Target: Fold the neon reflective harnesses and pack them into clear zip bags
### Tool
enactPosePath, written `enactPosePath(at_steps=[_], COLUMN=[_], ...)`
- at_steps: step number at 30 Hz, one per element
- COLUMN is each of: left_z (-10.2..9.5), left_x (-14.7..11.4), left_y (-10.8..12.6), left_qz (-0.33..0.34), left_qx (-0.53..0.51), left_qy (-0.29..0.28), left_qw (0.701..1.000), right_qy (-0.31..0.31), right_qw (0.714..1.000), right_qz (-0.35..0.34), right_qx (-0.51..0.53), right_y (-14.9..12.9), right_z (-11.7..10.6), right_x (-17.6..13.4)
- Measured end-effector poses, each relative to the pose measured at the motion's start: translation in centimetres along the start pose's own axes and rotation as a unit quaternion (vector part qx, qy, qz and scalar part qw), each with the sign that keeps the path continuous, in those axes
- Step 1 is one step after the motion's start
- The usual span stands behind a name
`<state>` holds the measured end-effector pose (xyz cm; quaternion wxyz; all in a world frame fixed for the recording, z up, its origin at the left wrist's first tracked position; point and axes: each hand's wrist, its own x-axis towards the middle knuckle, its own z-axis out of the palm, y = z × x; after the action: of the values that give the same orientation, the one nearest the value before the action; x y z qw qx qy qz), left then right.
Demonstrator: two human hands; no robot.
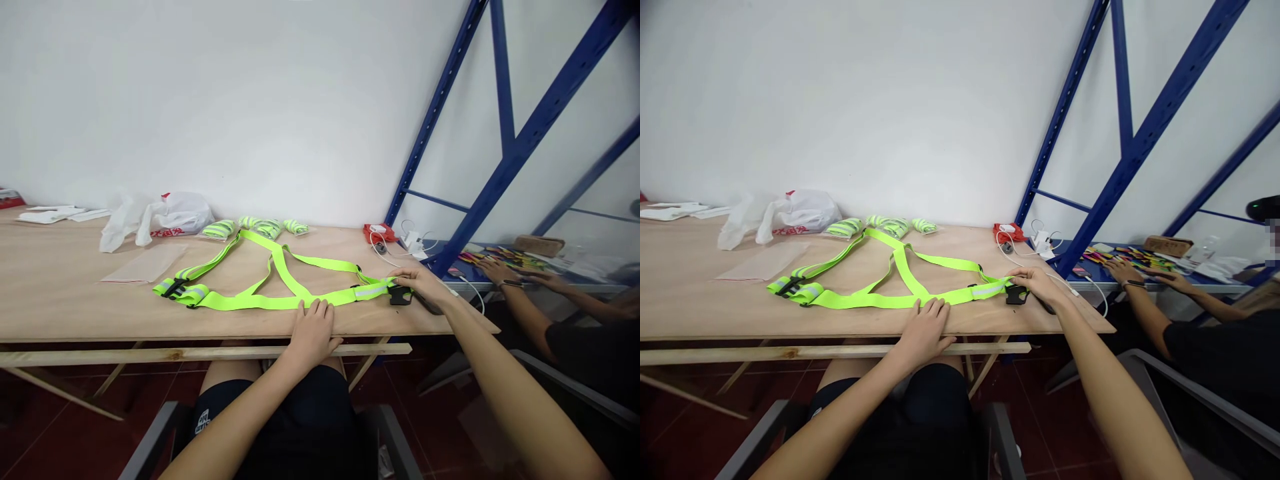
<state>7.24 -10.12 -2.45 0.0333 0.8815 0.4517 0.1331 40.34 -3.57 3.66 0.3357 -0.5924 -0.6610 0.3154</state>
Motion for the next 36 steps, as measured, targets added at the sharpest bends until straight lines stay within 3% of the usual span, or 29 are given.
enactPosePath(at_steps=[6, 10, 12, 14, 18, 20, 26, 36], left_z=[0.1, 0.1, 0.1, 0.0, -0.3, -0.5, -1.0, -1.3], left_x=[0.1, 0.0, -0.1, -0.3, -0.9, -1.1, -0.9, -0.5], left_y=[0.0, 0.0, 0.0, -0.1, -0.3, -0.4, -0.2, 0.2], left_qz=[-0.002, 0.002, 0.002, -0.001, -0.011, -0.014, -0.029, -0.044], left_qx=[0.002, 0.003, 0.004, 0.003, 0.003, 0.004, 0.028, 0.039], left_qy=[0.004, 0.006, 0.010, 0.015, 0.013, 0.010, 0.010, -0.015], left_qw=[1.000, 1.000, 1.000, 1.000, 1.000, 1.000, 0.999, 0.998], right_qy=[-0.072, -0.054, -0.048, -0.010, 0.195, 0.236, 0.133, 0.155], right_qw=[0.982, 0.916, 0.879, 0.866, 0.890, 0.904, 0.968, 0.987], right_qz=[-0.003, -0.084, -0.150, -0.181, -0.109, -0.049, -0.032, -0.031], right_qx=[-0.173, -0.390, -0.450, -0.466, -0.397, -0.354, -0.210, -0.024], right_y=[-0.8, -1.4, -1.4, -1.1, 0.9, 2.2, 4.5, 4.1], right_z=[-0.9, 1.7, 3.4, 4.6, 4.9, 4.4, 3.6, 1.0], right_x=[1.0, 0.7, 0.1, -0.9, -4.0, -5.7, -7.5, -5.5])
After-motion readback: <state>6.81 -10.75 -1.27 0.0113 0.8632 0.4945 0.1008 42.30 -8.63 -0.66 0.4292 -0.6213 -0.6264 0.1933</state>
